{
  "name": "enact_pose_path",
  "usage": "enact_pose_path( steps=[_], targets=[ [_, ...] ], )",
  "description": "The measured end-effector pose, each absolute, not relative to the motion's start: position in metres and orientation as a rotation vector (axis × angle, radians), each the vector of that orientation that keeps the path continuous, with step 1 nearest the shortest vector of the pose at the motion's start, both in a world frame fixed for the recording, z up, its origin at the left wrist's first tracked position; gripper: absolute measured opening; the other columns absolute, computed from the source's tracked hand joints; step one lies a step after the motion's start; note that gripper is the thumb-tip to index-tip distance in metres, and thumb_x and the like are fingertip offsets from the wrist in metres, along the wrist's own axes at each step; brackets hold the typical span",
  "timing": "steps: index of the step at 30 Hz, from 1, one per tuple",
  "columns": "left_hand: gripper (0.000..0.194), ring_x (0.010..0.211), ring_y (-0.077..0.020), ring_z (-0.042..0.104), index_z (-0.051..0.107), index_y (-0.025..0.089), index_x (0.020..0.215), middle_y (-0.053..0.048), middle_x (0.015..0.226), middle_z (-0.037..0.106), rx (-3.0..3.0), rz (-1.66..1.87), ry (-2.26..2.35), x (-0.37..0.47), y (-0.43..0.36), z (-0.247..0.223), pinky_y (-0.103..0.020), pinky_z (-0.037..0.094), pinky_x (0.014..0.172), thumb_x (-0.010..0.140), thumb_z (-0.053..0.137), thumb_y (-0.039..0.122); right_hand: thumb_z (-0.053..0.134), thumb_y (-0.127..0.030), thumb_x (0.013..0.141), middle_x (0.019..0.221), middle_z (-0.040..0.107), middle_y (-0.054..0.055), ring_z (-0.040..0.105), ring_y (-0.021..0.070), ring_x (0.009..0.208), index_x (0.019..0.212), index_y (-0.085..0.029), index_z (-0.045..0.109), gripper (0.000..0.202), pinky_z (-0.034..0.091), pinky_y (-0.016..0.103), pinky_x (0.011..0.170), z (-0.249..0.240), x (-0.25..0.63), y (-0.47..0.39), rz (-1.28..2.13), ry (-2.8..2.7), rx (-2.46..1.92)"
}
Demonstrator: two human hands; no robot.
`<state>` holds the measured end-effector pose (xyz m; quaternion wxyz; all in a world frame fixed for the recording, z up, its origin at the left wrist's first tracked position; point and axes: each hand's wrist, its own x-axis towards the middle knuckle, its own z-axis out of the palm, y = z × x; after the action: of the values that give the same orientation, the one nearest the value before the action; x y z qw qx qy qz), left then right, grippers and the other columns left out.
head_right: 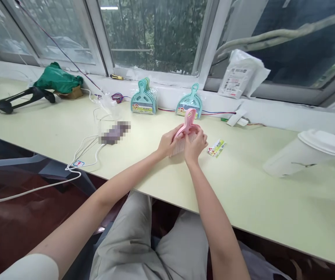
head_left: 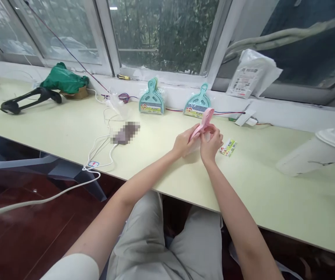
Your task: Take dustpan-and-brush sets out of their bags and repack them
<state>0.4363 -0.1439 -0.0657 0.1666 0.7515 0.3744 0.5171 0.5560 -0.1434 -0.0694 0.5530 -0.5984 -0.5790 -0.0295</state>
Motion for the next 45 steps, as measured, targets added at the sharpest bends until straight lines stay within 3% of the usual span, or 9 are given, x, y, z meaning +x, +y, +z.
enact_pose_path(
  steps=[5, 11, 22, 29, 34, 40, 45],
  targets=[
    [0.054, 0.117, -0.0219, 0.057, 0.047, 0.018, 0.139, -0.011, 0.134, 0.057, 2.261, 1.484, 1.048, 0.424, -0.137, -0.068, -0.031, 0.042, 0.097, 0.096, 0.035, 0.048, 0.052, -0.040, 0.086, 0.099, 0.067, 0.008, 0.055, 0.0234, 0.090, 0.089, -0.021, 0.065, 0.023, 0.040, 0.038, 0.084, -0.066, 0.562, -0.137, 0.018, -1.530, -1.367],
    [0.050, 0.111, -0.0183, 0.060, 0.056, 0.014, 0.130, -0.009, 0.124, 0.064, 2.049, 1.452, 0.953, 0.423, -0.126, -0.066, -0.028, 0.042, 0.096, 0.097, 0.032, 0.045, 0.060, -0.045, 0.082, 0.085, 0.065, 0.007, 0.054, 0.0238, 0.091, 0.074, -0.020, 0.064, 0.026, 0.041, 0.036, 0.082, -0.064, 0.573, -0.131, 0.046, -1.456, -1.254],
    [0.045, 0.115, -0.0221, 0.056, 0.060, 0.011, 0.124, -0.011, 0.127, 0.061, 1.837, 1.204, 0.706, 0.417, -0.108, -0.064, -0.034, 0.039, 0.103, 0.091, 0.042, 0.035, 0.067, -0.041, 0.074, 0.082, 0.068, 0.006, 0.056, 0.0221, 0.084, 0.069, -0.019, 0.065, 0.023, 0.041, 0.035, 0.080, -0.066, 0.579, -0.126, 0.214, -1.413, -1.323],
    [0.045, 0.120, -0.0184, 0.054, 0.056, 0.013, 0.128, -0.011, 0.133, 0.058, 1.974, 1.225, 0.808, 0.415, -0.113, -0.053, -0.030, 0.038, 0.104, 0.095, 0.035, 0.037, 0.060, -0.040, 0.082, 0.086, 0.067, 0.007, 0.055, 0.0221, 0.088, 0.076, -0.018, 0.066, 0.023, 0.041, 0.034, 0.081, -0.052, 0.574, -0.133, 0.119, -1.464, -1.427],
    [0.041, 0.100, -0.0169, 0.064, 0.051, 0.017, 0.132, -0.008, 0.116, 0.067, 2.033, 1.346, 1.121, 0.414, -0.121, -0.045, -0.028, 0.046, 0.090, 0.095, 0.035, 0.026, 0.057, -0.037, 0.087, 0.094, 0.064, 0.009, 0.050, 0.0253, 0.096, 0.085, -0.019, 0.065, 0.020, 0.037, 0.036, 0.086, -0.029, 0.561, -0.147, -0.195, -1.554, -1.468],
    [0.042, 0.089, -0.0154, 0.063, 0.060, 0.018, 0.124, -0.004, 0.107, 0.071, 2.133, 1.260, 1.216, 0.403, -0.119, -0.041, -0.023, 0.046, 0.082, 0.085, 0.046, 0.013, 0.055, -0.037, 0.089, 0.094, 0.064, 0.007, 0.050, 0.0241, 0.096, 0.085, -0.020, 0.063, 0.019, 0.035, 0.034, 0.083, -0.029, 0.551, -0.152, -0.176, -1.556, -1.526],
    [0.039, 0.085, -0.0154, 0.063, 0.063, 0.021, 0.123, -0.003, 0.105, 0.071, 2.155, 1.343, 1.344, 0.403, -0.125, -0.039, -0.023, 0.046, 0.079, 0.089, 0.043, 0.017, 0.051, -0.038, 0.093, 0.095, 0.064, 0.007, 0.051, 0.0231, 0.096, 0.085, -0.020, 0.062, 0.022, 0.032, 0.034, 0.082, -0.031, 0.547, -0.149, -0.165, -1.536, -1.564]
  ],
)
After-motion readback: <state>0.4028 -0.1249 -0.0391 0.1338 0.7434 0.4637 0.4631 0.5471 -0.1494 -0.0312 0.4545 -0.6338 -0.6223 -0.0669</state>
